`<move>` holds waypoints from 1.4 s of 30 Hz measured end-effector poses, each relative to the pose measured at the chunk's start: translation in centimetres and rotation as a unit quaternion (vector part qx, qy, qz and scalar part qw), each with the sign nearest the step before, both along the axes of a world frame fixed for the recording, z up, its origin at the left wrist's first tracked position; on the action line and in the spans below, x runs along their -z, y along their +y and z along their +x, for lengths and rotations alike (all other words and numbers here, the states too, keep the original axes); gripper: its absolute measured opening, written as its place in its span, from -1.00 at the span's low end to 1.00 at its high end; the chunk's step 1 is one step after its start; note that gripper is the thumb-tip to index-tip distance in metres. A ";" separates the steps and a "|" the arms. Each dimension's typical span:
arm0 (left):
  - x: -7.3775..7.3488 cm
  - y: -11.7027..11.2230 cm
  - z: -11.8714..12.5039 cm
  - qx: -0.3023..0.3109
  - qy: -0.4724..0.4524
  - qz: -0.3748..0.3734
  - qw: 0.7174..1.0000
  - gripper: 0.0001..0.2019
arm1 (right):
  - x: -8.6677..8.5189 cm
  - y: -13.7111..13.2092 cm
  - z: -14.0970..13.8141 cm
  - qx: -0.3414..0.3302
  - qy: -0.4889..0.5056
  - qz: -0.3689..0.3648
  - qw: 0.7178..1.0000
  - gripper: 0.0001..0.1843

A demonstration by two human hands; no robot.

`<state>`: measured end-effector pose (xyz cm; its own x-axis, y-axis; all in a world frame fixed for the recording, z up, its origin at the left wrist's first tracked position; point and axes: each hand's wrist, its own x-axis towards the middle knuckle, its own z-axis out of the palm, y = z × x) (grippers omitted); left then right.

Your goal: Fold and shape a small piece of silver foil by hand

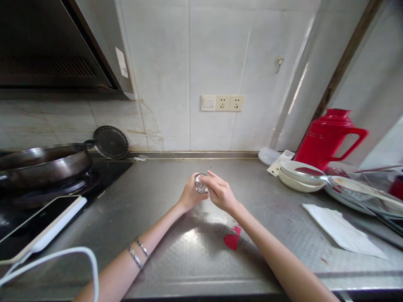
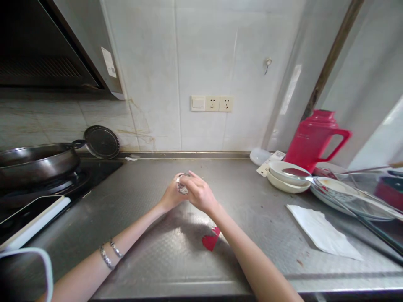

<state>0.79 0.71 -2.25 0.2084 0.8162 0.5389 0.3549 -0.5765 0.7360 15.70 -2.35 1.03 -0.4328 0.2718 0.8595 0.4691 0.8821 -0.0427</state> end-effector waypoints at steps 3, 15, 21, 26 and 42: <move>-0.1 -0.4 0.0 0.013 -0.006 -0.004 1.000 -0.23 | -0.1 0.4 0.5 0.042 0.018 0.012 0.999 -0.53; -0.2 0.0 -0.2 0.042 0.058 0.061 0.996 -0.52 | -0.3 0.1 -0.2 0.033 -0.130 0.028 0.991 -0.51; 0.7 0.6 -0.7 0.023 0.067 0.035 0.997 -0.45 | -0.1 -0.4 -0.8 0.000 -0.121 0.021 0.992 -0.49; 0.5 0.5 -1.0 0.005 0.013 -0.020 1.000 -0.32 | 0.2 -1.0 -1.4 -0.026 -0.084 -0.044 0.995 -0.54; -0.5 -0.7 -0.4 0.031 -0.022 -0.075 0.996 -0.40 | 1.1 1.5 0.0 0.070 0.176 -0.204 0.961 -0.73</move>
<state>0.41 -0.04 -1.75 0.2401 0.8740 0.4224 0.2866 -0.4796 0.8294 15.66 -0.85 -0.05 -0.0695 0.6505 0.7563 0.4743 0.6885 -0.5486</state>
